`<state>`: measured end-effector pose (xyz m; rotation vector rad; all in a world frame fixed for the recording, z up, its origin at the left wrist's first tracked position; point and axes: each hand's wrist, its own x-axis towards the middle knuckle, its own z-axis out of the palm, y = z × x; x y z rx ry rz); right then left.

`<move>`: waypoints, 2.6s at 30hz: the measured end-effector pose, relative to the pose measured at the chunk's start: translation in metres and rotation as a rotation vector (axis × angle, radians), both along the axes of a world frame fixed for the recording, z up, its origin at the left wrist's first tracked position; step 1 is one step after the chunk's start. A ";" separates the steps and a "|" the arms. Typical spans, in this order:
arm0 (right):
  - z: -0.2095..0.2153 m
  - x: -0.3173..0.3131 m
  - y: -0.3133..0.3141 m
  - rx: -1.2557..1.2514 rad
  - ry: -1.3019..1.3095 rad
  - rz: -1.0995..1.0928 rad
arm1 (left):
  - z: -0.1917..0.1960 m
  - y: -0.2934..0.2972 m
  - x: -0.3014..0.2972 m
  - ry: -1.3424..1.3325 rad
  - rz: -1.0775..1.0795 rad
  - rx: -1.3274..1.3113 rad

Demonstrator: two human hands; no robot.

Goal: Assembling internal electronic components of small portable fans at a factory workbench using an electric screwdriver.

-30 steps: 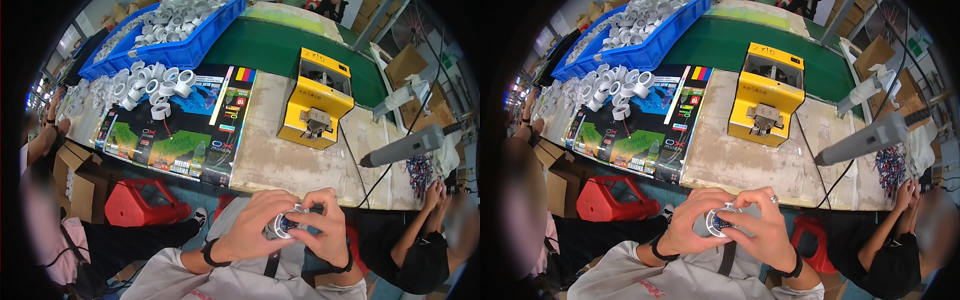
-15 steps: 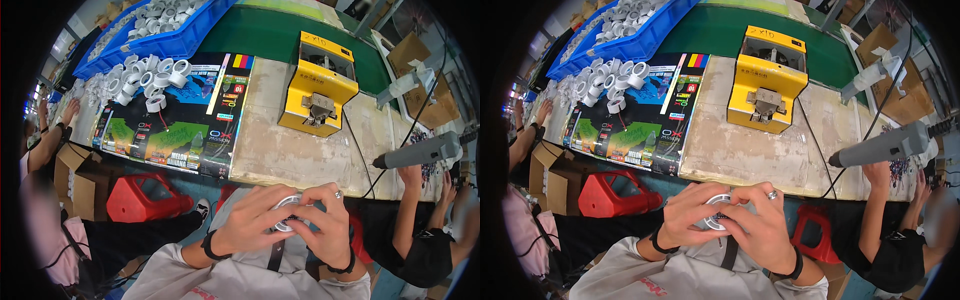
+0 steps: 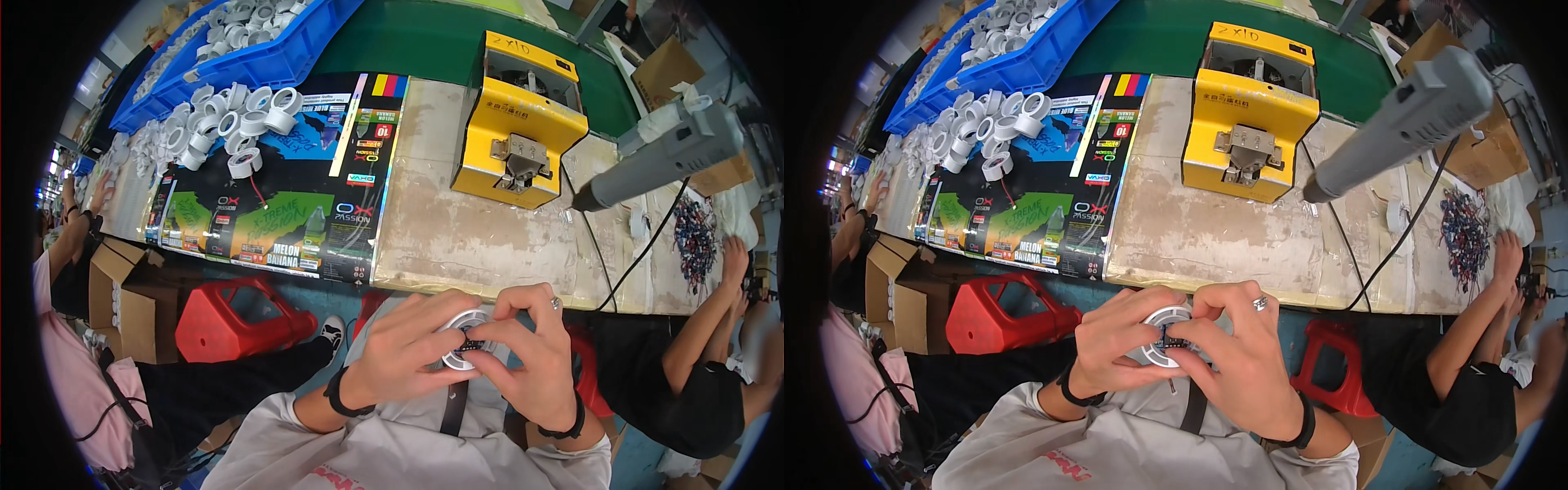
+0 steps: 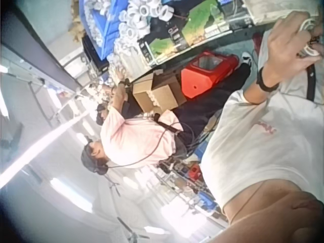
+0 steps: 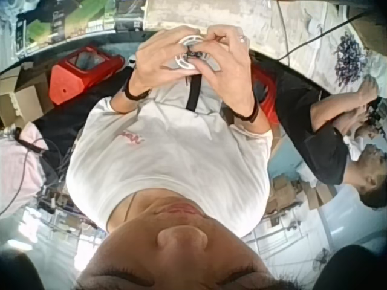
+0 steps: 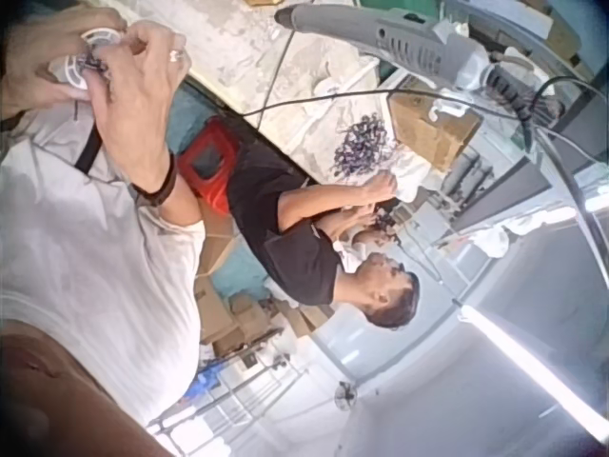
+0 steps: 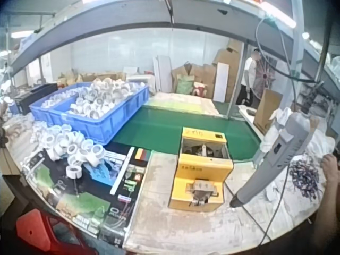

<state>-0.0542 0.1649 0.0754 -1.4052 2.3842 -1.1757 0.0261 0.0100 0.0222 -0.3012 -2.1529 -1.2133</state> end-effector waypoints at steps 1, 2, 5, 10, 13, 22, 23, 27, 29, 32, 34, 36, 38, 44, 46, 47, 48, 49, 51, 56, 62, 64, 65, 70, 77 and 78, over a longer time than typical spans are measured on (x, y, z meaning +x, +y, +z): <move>0.000 0.000 0.000 0.001 -0.003 -0.001 | 0.000 0.000 0.000 -0.021 -0.003 0.009; 0.000 -0.001 0.000 0.011 -0.005 0.003 | 0.000 0.000 0.001 -0.041 -0.007 0.019; 0.000 -0.003 -0.002 0.031 -0.012 0.011 | -0.011 0.000 0.003 -0.021 -0.022 0.050; 0.000 -0.008 -0.003 0.058 -0.067 0.070 | -0.015 -0.002 0.002 0.003 -0.059 0.079; -0.002 -0.011 -0.003 0.060 -0.082 0.095 | -0.016 -0.004 0.000 0.014 -0.077 0.098; -0.006 -0.011 -0.002 0.063 -0.060 0.049 | -0.010 -0.010 -0.007 -0.025 -0.135 0.005; -0.007 -0.012 -0.002 0.065 -0.053 0.046 | -0.011 -0.010 -0.008 -0.025 -0.128 -0.009; 0.002 -0.021 0.014 -0.139 0.171 -0.218 | -0.014 -0.016 -0.009 0.026 -0.112 -0.009; -0.001 -0.049 0.034 -0.598 0.497 -0.738 | -0.014 -0.021 -0.012 0.027 -0.080 0.018; 0.006 -0.111 0.048 -0.634 0.422 -0.866 | -0.015 -0.025 -0.014 -0.005 -0.035 0.060; 0.003 -0.128 0.041 -0.716 -0.001 -0.653 | -0.018 -0.029 -0.014 -0.060 -0.024 0.078; 0.005 -0.125 0.029 -0.792 -0.035 -0.558 | -0.023 -0.035 -0.011 -0.053 -0.014 0.061; 0.007 -0.120 0.010 -0.856 -0.074 -0.464 | -0.029 -0.038 -0.010 -0.103 0.013 0.077; 0.000 -0.131 -0.065 -0.880 -0.298 -0.109 | -0.032 -0.044 -0.016 -0.117 0.070 0.086; -0.006 -0.140 -0.082 -0.846 -0.274 -0.125 | -0.032 -0.046 -0.017 -0.119 0.076 0.103; -0.011 -0.141 -0.086 -0.845 -0.281 -0.120 | -0.032 -0.047 -0.017 -0.123 0.083 0.103; -0.016 -0.142 -0.090 -0.809 -0.299 -0.133 | -0.032 -0.048 -0.017 -0.119 0.095 0.099; -0.021 -0.144 -0.092 -0.771 -0.319 -0.145 | -0.033 -0.049 -0.017 -0.117 0.108 0.098; -0.031 -0.141 -0.088 -0.773 -0.340 -0.136 | -0.034 -0.051 -0.018 -0.121 0.107 0.112; -0.013 -0.131 -0.074 -0.922 -0.347 -0.061 | -0.038 -0.050 -0.020 -0.155 0.103 0.145; -0.007 -0.139 -0.074 -0.949 -0.283 -0.147 | -0.042 -0.050 -0.026 -0.131 0.077 0.121; -0.010 -0.148 -0.057 -0.969 -0.177 -0.182 | -0.042 -0.052 -0.026 -0.125 0.089 0.113; -0.010 -0.153 -0.048 -0.990 -0.072 -0.215 | -0.042 -0.053 -0.025 -0.127 0.089 0.113; -0.019 -0.176 -0.045 -0.887 0.198 -0.594 | -0.047 -0.052 -0.026 -0.164 0.112 0.197; -0.005 -0.148 -0.054 -1.084 -0.167 -0.395 | -0.043 -0.051 -0.025 -0.177 0.102 0.199; -0.002 -0.145 -0.059 -1.083 -0.168 -0.395 | -0.044 -0.051 -0.026 -0.173 0.101 0.205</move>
